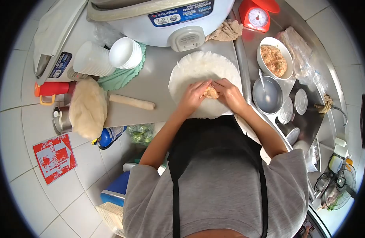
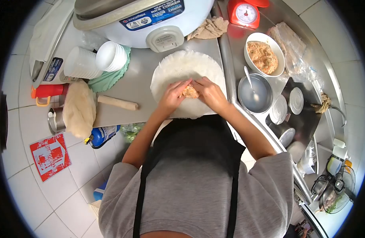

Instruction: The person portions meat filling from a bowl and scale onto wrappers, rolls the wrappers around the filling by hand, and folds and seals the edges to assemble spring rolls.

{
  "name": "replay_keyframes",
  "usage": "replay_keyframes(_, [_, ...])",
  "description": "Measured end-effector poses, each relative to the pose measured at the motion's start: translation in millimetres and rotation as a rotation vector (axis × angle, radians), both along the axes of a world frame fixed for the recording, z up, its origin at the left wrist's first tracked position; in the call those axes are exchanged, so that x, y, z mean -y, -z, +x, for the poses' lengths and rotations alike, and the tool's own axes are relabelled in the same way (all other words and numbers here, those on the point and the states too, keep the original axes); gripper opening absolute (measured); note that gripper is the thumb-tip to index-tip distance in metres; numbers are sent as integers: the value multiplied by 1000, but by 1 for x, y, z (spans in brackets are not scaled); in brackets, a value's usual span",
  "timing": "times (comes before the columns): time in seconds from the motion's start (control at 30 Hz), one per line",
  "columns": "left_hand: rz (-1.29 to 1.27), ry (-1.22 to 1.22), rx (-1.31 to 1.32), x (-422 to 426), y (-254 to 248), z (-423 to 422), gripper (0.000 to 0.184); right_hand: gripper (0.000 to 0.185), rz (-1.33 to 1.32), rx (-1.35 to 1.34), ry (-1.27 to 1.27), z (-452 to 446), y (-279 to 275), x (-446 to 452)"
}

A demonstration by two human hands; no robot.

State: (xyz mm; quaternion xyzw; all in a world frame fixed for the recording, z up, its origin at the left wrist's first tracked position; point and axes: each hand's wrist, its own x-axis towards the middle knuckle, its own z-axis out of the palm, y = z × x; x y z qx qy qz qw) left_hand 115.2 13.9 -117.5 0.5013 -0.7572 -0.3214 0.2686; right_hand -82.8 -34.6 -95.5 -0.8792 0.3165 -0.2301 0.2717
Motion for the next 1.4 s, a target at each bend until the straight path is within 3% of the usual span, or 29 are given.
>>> replay_keyframes(0.07, [54,-36,42,-4,-31,-2,68,47,12,-8,-63,-4,-7,9])
replay_keyframes(0.1, [75,-56,63,-4,-43,-4,67,47,160,-5,-116,-6,-27,13])
replay_keyframes(0.2, [-14,-121,-86,-6,-25,-9,66,49,374,182,4,-12,-30,0])
replay_keyframes(0.33, [-2,-21,-177,9,2,-13,70,36,54,198,65,-5,-5,-9])
replay_keyframes(0.47, [-106,12,-48,7,-11,-12,60,30,143,186,9,-12,-4,1])
replay_keyframes(0.5, [-152,5,-1,6,-17,-13,56,34,309,241,7,-14,-7,1])
replay_keyframes(0.6, [-177,-78,-61,6,-1,-15,50,38,332,268,29,-12,-15,-9])
replay_keyframes(0.7, [-194,-63,-112,8,10,-8,44,40,61,152,-97,-11,-3,5])
replay_keyframes(0.8, [-100,-31,-47,5,2,-1,46,38,2,62,-187,-14,-8,17])
replay_keyframes(0.83, [-17,-56,-72,5,-14,-4,46,38,103,60,-191,-17,-18,18])
replay_keyframes(0.9, [158,-106,-123,-3,-42,-10,48,35,140,190,-80,-19,-17,12])
replay_keyframes(1.0, [-146,-88,41,-4,-18,-9,56,32,123,261,-36,-15,-4,1])
replay_keyframes(1.3, [-187,-50,-166,2,10,-11,46,28,118,269,-28,-11,4,-1])
replay_keyframes(1.4, [-260,-58,-84,4,5,-7,41,29,18,206,-117,-15,10,10])
